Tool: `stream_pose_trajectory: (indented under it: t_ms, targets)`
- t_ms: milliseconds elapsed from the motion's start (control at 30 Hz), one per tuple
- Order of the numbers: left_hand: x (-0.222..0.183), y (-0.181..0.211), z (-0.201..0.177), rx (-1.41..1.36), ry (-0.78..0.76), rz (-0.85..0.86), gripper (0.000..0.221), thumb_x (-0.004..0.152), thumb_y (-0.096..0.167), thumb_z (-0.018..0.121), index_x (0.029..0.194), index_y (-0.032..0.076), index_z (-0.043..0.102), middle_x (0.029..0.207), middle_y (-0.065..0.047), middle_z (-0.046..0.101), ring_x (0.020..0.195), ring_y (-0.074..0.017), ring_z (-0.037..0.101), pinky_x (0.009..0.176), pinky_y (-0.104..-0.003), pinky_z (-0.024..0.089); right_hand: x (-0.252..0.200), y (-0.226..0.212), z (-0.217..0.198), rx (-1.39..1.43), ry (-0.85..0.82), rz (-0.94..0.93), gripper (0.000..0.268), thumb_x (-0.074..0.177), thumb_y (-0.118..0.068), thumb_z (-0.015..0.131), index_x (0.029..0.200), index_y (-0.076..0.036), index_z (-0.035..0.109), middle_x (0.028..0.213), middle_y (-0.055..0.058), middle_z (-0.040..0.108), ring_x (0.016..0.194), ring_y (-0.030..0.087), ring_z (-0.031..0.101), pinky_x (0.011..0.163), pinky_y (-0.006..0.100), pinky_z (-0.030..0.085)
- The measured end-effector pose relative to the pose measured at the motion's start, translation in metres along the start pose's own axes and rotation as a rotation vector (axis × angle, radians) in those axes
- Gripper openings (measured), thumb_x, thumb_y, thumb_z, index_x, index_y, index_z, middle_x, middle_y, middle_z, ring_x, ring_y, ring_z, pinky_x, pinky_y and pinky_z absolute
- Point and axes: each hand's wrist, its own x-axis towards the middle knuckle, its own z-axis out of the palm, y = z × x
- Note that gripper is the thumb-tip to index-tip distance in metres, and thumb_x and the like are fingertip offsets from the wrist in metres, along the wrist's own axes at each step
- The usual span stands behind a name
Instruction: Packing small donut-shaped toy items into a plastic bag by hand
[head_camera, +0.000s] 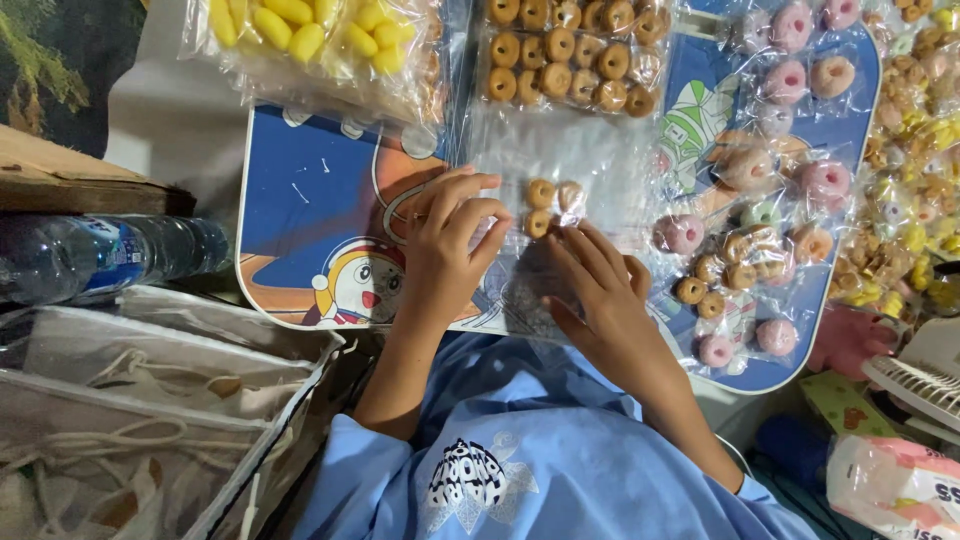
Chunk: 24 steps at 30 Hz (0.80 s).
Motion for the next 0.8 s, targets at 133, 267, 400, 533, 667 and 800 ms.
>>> stream_pose_trajectory:
  t_ms: [133,267,400,533,667,800]
  targets:
    - [-0.001,-0.002,0.001,-0.052,-0.029,-0.042,0.013,0.092,0.02,0.08,0.095,0.021,0.067,0.115,0.006,0.066,0.117,-0.0206,0.063,0.103,-0.037,0.043,0.013,-0.007,0.008,-0.068,-0.003,0.019,0.069,0.096,-0.034,0.068,0.156,-0.012,0.042,0.153,0.01,0.046,0.145,0.032,0.034,0.109,0.053,0.024]
    - [-0.005,-0.004,-0.001,-0.021,-0.034,-0.049,0.015,0.091,0.023,0.081,0.097,0.023,0.067,0.109,0.006,0.065,0.111,-0.021,0.064,0.101,-0.037,0.043,0.027,-0.005,0.021,-0.03,0.068,-0.042,0.066,0.099,-0.03,0.067,0.157,-0.01,0.042,0.156,0.014,0.044,0.136,0.034,0.04,0.105,0.054,0.024]
    - [-0.004,-0.003,-0.003,-0.039,-0.026,-0.047,0.015,0.091,0.021,0.082,0.099,0.023,0.069,0.101,0.005,0.063,0.101,-0.0201,0.062,0.096,-0.035,0.043,0.037,0.0,0.036,-0.062,0.058,-0.024,0.067,0.099,-0.03,0.068,0.158,-0.014,0.04,0.166,0.01,0.034,0.147,0.031,0.033,0.107,0.051,0.026]
    - [-0.004,-0.002,-0.001,-0.051,-0.022,-0.067,0.015,0.091,0.021,0.082,0.099,0.024,0.07,0.098,0.007,0.063,0.098,-0.0197,0.062,0.092,-0.035,0.044,0.045,0.013,0.052,-0.051,0.089,-0.044,0.071,0.096,-0.028,0.069,0.16,-0.018,0.039,0.168,0.007,0.031,0.152,0.03,0.029,0.105,0.047,0.027]
    - [-0.003,-0.002,-0.002,-0.036,-0.024,-0.098,0.016,0.093,0.016,0.078,0.103,0.024,0.069,0.1,0.007,0.062,0.1,-0.0195,0.06,0.09,-0.035,0.045,0.044,0.005,0.038,-0.013,0.139,-0.012,0.068,0.1,-0.033,0.067,0.16,-0.02,0.038,0.165,0.012,0.034,0.151,0.033,0.031,0.103,0.046,0.028]
    - [0.0,0.0,-0.005,-0.077,-0.019,-0.06,0.018,0.091,0.011,0.078,0.102,0.021,0.069,0.092,0.005,0.063,0.095,-0.0195,0.062,0.093,-0.035,0.044,0.043,0.006,0.035,-0.006,0.16,-0.02,0.067,0.096,-0.021,0.072,0.157,-0.015,0.043,0.166,0.011,0.035,0.152,0.034,0.032,0.103,0.05,0.028]
